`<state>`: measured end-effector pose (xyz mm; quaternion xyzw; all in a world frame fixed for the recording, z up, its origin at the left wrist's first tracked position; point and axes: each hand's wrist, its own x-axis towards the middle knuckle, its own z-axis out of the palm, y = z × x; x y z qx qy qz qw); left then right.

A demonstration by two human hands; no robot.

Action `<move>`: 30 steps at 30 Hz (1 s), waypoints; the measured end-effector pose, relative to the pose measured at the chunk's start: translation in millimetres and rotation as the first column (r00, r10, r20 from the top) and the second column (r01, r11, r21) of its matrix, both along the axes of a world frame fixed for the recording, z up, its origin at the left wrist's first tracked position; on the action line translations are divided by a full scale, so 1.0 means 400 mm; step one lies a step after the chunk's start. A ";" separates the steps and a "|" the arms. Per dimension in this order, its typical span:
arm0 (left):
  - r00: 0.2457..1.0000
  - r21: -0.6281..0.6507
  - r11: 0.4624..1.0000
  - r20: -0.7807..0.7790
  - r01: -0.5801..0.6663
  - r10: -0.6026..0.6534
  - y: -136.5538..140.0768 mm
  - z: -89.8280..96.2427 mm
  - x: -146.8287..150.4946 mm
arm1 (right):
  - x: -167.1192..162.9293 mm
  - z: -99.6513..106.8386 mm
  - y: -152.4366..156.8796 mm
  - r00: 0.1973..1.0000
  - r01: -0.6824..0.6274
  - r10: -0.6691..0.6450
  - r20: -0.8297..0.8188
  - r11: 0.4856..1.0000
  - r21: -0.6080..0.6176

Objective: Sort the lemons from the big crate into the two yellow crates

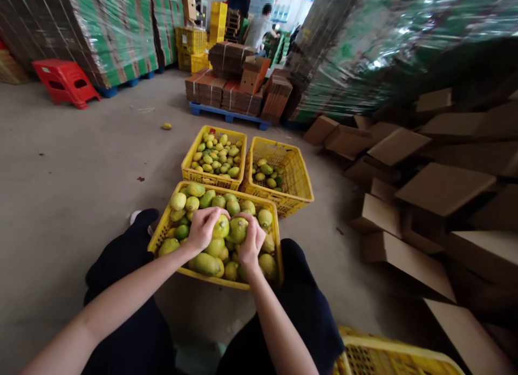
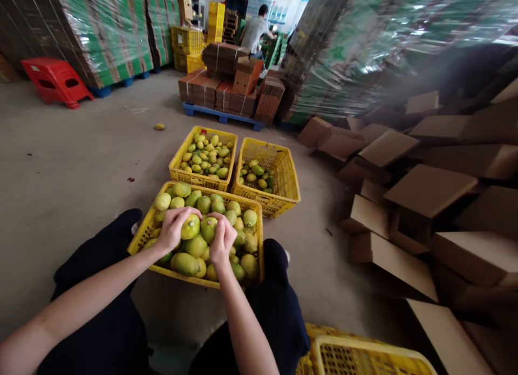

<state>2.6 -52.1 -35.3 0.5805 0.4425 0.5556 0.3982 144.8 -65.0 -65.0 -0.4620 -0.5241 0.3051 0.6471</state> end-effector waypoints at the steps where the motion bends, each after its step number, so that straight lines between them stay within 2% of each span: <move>1: 1.000 0.028 1.000 -0.017 0.009 -0.008 -0.003 0.002 0.000 | -0.002 -0.002 -0.003 1.000 0.011 -0.011 0.008 1.000 0.014; 5: 0.999 0.069 0.997 -0.042 0.036 -0.033 -0.013 0.007 -0.006 | -0.006 -0.004 -0.019 1.000 0.012 -0.013 0.004 1.000 0.027; 10: 0.997 -0.029 0.999 0.069 0.033 -0.031 -0.020 0.004 -0.011 | -0.003 -0.003 -0.034 0.999 -0.023 0.022 0.036 0.999 0.045; 17: 0.991 -0.068 0.995 0.115 0.072 -0.064 -0.024 0.007 -0.009 | -0.001 -0.008 -0.036 0.987 -0.019 -0.013 0.158 0.980 0.198; 26: 0.994 0.031 0.994 0.004 0.109 -0.109 -0.022 0.006 -0.025 | 0.015 -0.015 -0.029 0.973 -0.038 -0.009 0.232 0.980 0.196; 30: 0.995 0.014 0.995 -0.017 0.099 -0.098 -0.020 0.007 -0.033 | 0.024 -0.016 -0.027 0.956 -0.053 -0.009 0.293 0.978 0.203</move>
